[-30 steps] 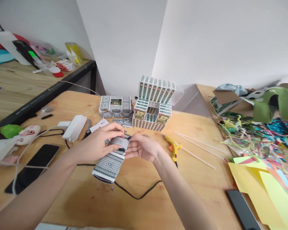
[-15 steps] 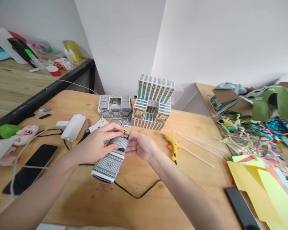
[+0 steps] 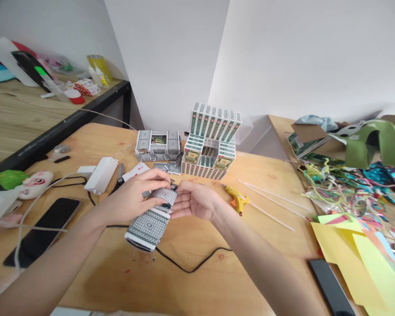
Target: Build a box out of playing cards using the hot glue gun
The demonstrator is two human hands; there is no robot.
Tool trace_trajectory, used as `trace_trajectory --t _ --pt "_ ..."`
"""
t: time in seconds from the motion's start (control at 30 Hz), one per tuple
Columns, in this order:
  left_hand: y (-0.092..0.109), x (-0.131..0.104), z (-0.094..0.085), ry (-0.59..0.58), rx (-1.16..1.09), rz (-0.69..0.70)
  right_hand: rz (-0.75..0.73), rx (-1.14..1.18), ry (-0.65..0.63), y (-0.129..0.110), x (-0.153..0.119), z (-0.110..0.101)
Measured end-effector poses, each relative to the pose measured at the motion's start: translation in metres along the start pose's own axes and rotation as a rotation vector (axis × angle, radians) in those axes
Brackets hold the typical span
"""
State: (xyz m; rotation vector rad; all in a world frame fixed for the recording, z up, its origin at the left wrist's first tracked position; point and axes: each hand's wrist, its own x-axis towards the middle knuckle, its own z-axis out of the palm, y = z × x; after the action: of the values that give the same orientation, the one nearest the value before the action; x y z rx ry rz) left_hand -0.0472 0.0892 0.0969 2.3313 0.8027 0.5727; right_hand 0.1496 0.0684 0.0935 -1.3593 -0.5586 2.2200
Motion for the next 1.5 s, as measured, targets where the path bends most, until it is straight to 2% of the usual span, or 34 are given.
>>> trace_trajectory --t 0.3,0.53,0.73,1.1,1.37,1.5 --pt "0.0 0.002 0.003 -0.009 -0.019 0.01 0.049 -0.017 0.047 0.0 0.001 -0.001" --pt "-0.001 -0.001 0.003 0.007 -0.032 0.007 0.021 -0.013 0.022 0.002 0.0 -0.002" --pt "-0.003 -0.001 0.004 0.045 -0.057 -0.019 -0.014 0.019 -0.041 0.004 -0.001 -0.003" --pt "-0.004 -0.003 0.007 0.113 -0.142 -0.045 -0.015 -0.007 0.05 0.003 0.006 -0.003" --pt "-0.005 -0.002 0.011 0.197 -0.256 -0.132 -0.004 -0.019 0.004 -0.001 0.002 -0.003" --pt "-0.003 -0.001 0.009 0.151 -0.223 -0.133 -0.011 -0.033 0.02 -0.003 0.001 -0.001"
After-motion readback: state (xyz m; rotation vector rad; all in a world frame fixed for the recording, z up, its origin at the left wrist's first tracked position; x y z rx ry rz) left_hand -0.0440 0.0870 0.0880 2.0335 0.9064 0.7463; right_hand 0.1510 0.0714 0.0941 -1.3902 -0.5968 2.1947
